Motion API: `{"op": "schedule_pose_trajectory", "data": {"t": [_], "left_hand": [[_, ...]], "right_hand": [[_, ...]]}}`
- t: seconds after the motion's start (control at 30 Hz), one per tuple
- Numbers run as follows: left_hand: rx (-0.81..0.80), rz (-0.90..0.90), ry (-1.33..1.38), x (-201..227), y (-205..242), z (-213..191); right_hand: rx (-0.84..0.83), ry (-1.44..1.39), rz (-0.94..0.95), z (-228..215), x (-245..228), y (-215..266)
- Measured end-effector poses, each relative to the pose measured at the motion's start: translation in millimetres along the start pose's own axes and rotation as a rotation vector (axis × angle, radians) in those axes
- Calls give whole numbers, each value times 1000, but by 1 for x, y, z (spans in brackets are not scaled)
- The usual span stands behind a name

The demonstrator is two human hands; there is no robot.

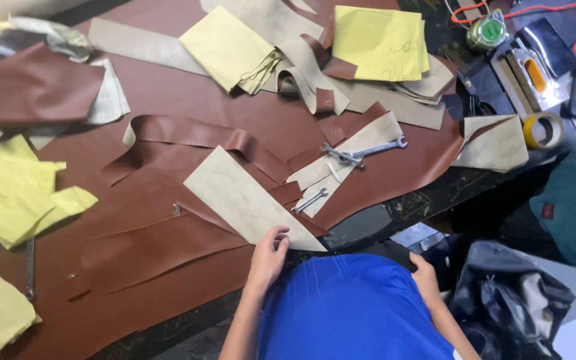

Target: The person sorts and organizes various pieces of brown and yellow leather on a workbench. They pick up, flip, and stack the leather pieces, occasionally moving wrenches and other tools aside to clear space. The person also handles a roll of material and a small container, placing items into organized piles.

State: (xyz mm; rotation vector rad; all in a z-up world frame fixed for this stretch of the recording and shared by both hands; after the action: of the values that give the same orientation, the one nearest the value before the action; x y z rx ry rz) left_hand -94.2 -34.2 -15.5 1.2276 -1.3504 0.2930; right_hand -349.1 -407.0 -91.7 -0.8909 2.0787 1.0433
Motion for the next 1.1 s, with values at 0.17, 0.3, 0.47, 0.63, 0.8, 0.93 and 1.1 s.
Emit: {"op": "schedule_pose_trajectory", "data": {"t": [0.17,0.3,0.47,0.63,0.8,0.93,1.1], "left_hand": [[-16,-17,-34,-3,-2,-4],[-51,-25,-31,-4,-10,2],[-56,32,-75,9,-21,10],[-18,86,-108,21,-22,6],[26,60,-91,6,-12,4],[53,99,-108,15,-2,-2],[65,64,-98,23,-4,-15]], "right_hand": [[75,-52,29,-4,16,7],[-218,-276,301,12,32,17],[-498,-62,657,11,44,13],[-212,-520,409,1,16,2],[-212,-181,309,-2,-4,-8],[-143,67,246,-6,-26,-25],[-232,223,140,-5,-34,-48]]}}
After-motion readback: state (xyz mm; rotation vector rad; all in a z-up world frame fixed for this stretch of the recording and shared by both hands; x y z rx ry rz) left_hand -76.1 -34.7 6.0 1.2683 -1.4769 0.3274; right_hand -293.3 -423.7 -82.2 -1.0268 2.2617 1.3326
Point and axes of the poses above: each hand's wrist, its own y-axis away from the middle knuckle, its own z-axis out of the palm, x = y × z, the point moved 8 cm from there along -y, towards the middle knuckle, and after that the axes turned 5 degrees about -x, right-handed, at the moved point
